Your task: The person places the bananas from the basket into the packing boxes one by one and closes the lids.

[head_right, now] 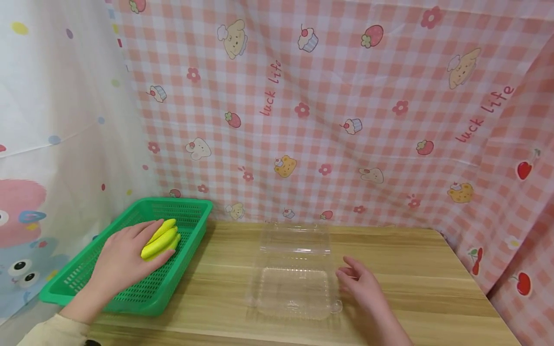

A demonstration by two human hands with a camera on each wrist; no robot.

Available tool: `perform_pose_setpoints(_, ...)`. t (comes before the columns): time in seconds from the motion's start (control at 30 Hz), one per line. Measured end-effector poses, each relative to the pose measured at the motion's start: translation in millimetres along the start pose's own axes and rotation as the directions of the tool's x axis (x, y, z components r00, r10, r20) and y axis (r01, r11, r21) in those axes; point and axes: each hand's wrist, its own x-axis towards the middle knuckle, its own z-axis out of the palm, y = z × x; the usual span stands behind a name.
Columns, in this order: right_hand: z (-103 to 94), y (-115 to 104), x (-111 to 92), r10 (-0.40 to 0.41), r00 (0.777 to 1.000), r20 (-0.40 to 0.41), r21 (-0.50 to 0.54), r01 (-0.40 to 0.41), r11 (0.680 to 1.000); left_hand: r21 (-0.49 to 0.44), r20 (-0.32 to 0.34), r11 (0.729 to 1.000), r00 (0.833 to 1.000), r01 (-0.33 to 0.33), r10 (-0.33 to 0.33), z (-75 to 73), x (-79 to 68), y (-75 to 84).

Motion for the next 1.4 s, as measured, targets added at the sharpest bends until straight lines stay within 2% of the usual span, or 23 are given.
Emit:
perform_pose_setpoints(0.13, -1.5, 6.4, 3.2, -0.039, 0.999, 0.019, 0.023, 0.038, 0.999, -0.002, -0.021, 1.000, 1.000, 0.001, -0.001, -6.0, 9.1, -5.9)
perform_pose_setpoints(0.17, -2.5, 9.1, 4.2, -0.075, 0.997, 0.033, 0.043, 0.073, 0.996, -0.001, -0.021, 1.000, 1.000, 0.001, -0.001, -7.4, 11.3, -7.3)
perform_pose_setpoints(0.27, -3.3, 13.9, 6.8, -0.101, 0.993, 0.053, 0.060, 0.098, 0.993, 0.002, -0.010, 1.000, 1.000, 0.011, -0.011, -11.0, 17.4, -11.1)
perform_pose_setpoints(0.37, -1.9, 13.0, 7.0, -0.071, 0.996, 0.053, 0.064, 0.067, 0.996, 0.006, 0.014, 1.000, 1.000, 0.028, -0.028, -13.5, 23.2, -15.2)
perform_pose_setpoints(0.4, -0.7, 11.4, 6.9, -0.035, 0.998, 0.044, 0.045, 0.033, 0.998, 0.008, 0.023, 0.999, 0.999, 0.035, -0.035, -14.1, 25.0, -16.5)
perform_pose_setpoints(0.5, 1.2, 8.1, 6.5, 0.002, 1.000, 0.030, 0.017, -0.002, 1.000, 0.018, 0.044, 0.999, 0.998, 0.049, -0.050, -14.5, 30.6, -19.8)
perform_pose_setpoints(0.67, 2.1, 7.1, 7.7, 0.020, 1.000, 0.020, -0.022, -0.020, 1.000, 0.024, 0.063, 0.998, 0.996, 0.058, -0.060, -13.8, 38.4, -24.1)
perform_pose_setpoints(0.8, 2.3, 5.8, 7.5, 0.026, 0.999, 0.023, -0.037, -0.025, 0.999, 0.028, 0.104, 0.997, 0.992, 0.068, -0.071, -11.2, 44.0, -28.9)
perform_pose_setpoints(1.07, 3.0, 5.6, 8.6, 0.035, 0.999, 0.023, -0.033, -0.034, 0.999, 0.025, 0.222, 0.991, 0.966, 0.133, -0.135, -2.8, 58.2, -40.5)
perform_pose_setpoints(1.4, 6.9, 4.1, 9.2, 0.027, 0.999, 0.027, -0.046, -0.026, 0.999, 0.023, 0.305, 0.976, 0.929, 0.215, -0.212, 12.8, 69.7, -55.7)
